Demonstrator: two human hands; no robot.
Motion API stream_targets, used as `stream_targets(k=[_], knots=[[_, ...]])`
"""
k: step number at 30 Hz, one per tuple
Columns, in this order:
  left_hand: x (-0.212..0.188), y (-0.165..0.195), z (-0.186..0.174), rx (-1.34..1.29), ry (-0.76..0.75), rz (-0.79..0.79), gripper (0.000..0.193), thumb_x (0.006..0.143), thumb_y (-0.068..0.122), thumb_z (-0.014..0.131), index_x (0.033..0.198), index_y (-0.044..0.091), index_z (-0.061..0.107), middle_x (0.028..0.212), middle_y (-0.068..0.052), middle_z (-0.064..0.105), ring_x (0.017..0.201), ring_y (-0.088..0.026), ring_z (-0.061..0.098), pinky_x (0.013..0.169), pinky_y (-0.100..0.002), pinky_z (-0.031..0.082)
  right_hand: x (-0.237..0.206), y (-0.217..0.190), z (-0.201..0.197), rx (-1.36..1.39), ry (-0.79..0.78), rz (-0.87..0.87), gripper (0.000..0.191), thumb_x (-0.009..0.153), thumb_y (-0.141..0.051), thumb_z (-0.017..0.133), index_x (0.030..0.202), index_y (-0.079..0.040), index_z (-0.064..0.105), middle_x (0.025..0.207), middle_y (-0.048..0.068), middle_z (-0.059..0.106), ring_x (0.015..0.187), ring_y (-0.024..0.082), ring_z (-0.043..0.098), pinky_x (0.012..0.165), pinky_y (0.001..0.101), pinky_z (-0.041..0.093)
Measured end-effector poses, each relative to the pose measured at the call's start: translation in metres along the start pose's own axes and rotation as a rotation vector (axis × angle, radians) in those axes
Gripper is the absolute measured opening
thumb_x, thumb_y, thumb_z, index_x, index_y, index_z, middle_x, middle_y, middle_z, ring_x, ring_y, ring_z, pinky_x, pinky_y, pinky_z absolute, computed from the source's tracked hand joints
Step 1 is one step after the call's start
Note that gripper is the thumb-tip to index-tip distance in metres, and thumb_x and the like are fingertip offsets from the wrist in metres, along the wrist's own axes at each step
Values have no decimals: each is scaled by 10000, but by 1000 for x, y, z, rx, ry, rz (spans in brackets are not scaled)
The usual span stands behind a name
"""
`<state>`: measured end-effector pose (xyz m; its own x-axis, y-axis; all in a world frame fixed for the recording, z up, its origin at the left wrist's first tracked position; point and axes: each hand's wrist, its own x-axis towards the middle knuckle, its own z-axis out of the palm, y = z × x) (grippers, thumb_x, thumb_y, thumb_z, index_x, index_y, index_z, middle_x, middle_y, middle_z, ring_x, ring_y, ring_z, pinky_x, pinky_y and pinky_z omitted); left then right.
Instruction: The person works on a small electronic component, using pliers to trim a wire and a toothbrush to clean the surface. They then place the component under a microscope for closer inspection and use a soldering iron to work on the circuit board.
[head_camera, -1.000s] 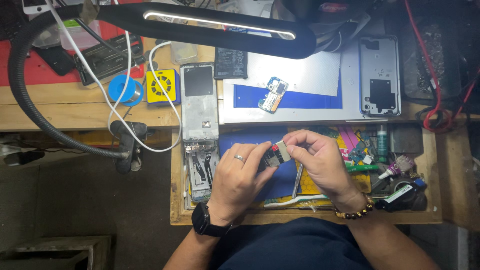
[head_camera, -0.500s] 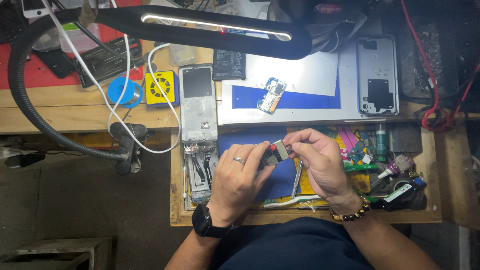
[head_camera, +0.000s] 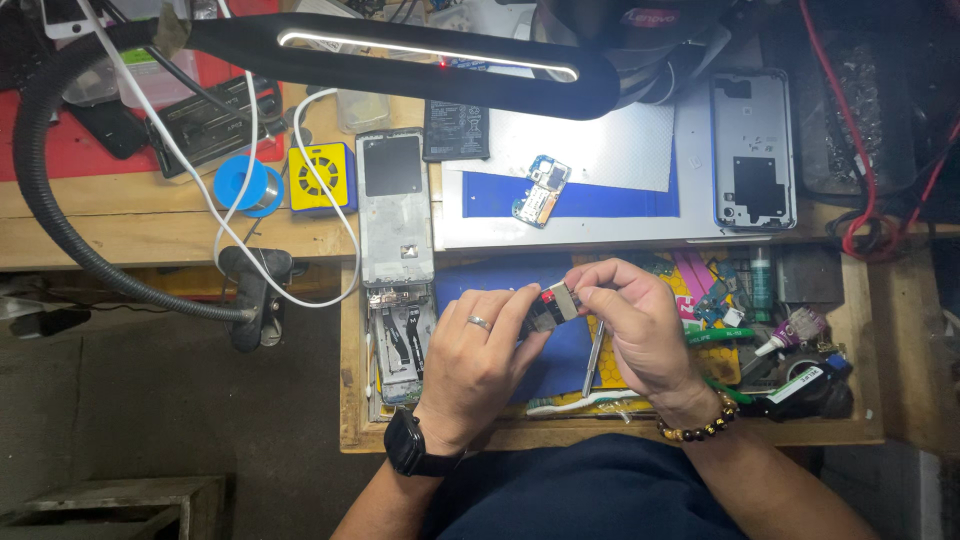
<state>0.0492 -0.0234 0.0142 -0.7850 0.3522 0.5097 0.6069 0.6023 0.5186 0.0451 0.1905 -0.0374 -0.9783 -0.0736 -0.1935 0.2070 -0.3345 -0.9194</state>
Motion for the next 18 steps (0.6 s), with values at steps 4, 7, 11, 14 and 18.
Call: stream_targets(k=[4, 7, 11, 14, 18], knots=[[0, 0, 0, 2, 8, 0, 461, 813, 127, 839, 1215, 3, 652, 1040, -89, 681, 908, -248, 643, 740, -375, 491, 0, 0, -2, -13, 13, 8, 112, 981, -16, 594, 1040, 38, 672, 1088, 117, 695, 945, 129, 610, 870, 295, 509], [-1, 0, 0, 3, 8, -1, 466, 807, 127, 839, 1216, 0, 653, 1038, -91, 679, 911, -250, 643, 742, -376, 492, -1, 2, -3, -15, 18, 6, 106, 978, -13, 603, 1040, 36, 674, 1086, 119, 697, 939, 128, 612, 867, 292, 509], [-1, -1, 1, -2, 9, -7, 463, 814, 129, 838, 1218, 3, 653, 1038, -89, 678, 919, -247, 647, 751, -372, 497, -2, 4, -5, -28, 25, -5, 98, 978, -12, 612, 1034, 34, 678, 1083, 121, 704, 944, 129, 625, 873, 292, 515], [-2, -1, 1, -1, 8, -14, 473, 800, 134, 848, 1211, 2, 654, 1037, -95, 677, 910, -253, 643, 749, -378, 496, -2, 5, -6, -26, 24, -10, 96, 980, -16, 615, 1034, 33, 677, 1083, 126, 708, 955, 133, 634, 876, 294, 517], [-1, -2, 3, -15, 12, -23, 488, 795, 136, 857, 1216, 0, 652, 1035, -97, 671, 910, -251, 643, 761, -376, 504, -2, 3, -6, -22, 28, -6, 103, 985, -29, 616, 1042, 34, 675, 1079, 130, 711, 955, 137, 637, 876, 295, 517]])
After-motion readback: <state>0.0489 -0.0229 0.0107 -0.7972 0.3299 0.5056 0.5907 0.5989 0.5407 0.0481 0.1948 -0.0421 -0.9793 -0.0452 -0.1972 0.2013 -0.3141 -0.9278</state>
